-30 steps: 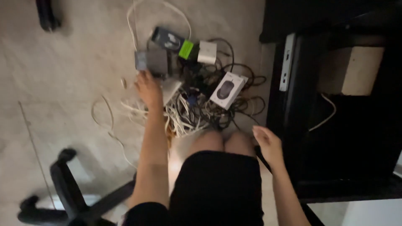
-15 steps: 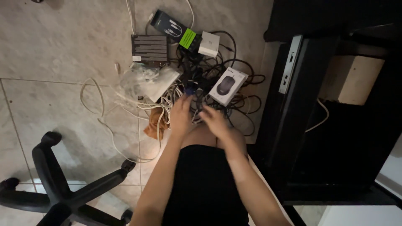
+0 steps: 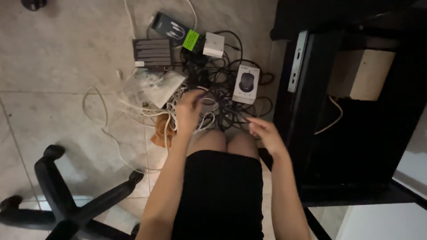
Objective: Organizing and coiling various electronic cables and power supplies near a computer desk.
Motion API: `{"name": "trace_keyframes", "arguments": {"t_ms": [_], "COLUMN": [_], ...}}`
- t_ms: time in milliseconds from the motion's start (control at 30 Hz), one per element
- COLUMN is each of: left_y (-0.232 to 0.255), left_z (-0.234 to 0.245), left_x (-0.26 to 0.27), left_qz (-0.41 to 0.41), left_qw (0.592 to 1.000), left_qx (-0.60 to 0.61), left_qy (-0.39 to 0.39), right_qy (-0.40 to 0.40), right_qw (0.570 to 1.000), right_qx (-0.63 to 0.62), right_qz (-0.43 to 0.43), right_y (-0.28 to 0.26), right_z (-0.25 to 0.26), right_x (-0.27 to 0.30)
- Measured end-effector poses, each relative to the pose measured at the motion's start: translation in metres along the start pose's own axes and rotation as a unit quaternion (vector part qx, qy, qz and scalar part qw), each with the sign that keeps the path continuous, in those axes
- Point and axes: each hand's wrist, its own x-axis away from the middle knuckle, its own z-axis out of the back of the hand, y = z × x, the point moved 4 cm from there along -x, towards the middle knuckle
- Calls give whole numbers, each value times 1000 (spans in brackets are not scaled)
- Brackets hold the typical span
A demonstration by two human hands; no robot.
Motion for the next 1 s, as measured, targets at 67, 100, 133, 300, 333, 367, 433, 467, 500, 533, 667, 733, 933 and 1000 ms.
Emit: {"name": "trace_keyframes", "arguments": {"t_ms": [67, 100, 133, 300, 333, 367, 433, 467, 500, 533, 667, 733, 933, 1000], "left_y": [15, 34, 50, 122, 140, 159, 196, 216, 229, 243, 264, 276, 273, 247], "left_z": [34, 50, 64, 102, 105, 107, 114, 117, 120, 122, 122, 128, 117, 103], "left_x": [7, 8, 10, 35, 43, 51, 61, 67, 72, 77, 101, 107, 84, 84], "left_qz": [77, 75, 111, 68, 24, -22, -76, -122, -129, -172, -277, -272, -254, -247], "left_qw": [988, 988, 970, 939, 952, 962, 974, 980, 979, 978, 958, 959, 966, 968], "left_qx": [123, 122, 203, 326, 295, 265, 209, 151, 151, 112, 70, 76, 39, 14], "left_qy": [56, 60, 71, 86, 75, 63, 51, 40, 42, 36, 26, 14, -17, -30], "right_qy": [13, 11, 31, 91, 86, 84, 56, 25, 27, -7, -28, -37, -150, -189], "right_qw": [1000, 1000, 999, 972, 946, 911, 892, 874, 871, 880, 927, 927, 794, 764], "right_qx": [20, 23, 40, 100, 134, 167, 178, 189, 190, 184, 139, 25, -382, -418], "right_qz": [-7, -3, 6, 195, 282, 368, 411, 447, 453, 438, 346, 372, 449, 453], "right_y": [4, -4, -13, -117, -142, -166, -176, -182, -184, -185, -167, -180, -240, -254], "right_z": [13, 11, 11, -27, -40, -53, -67, -76, -79, -84, -86, -88, -72, -65], "right_x": [-1, 3, 7, 51, 64, 79, 91, 98, 104, 108, 106, 121, 194, 216]}}
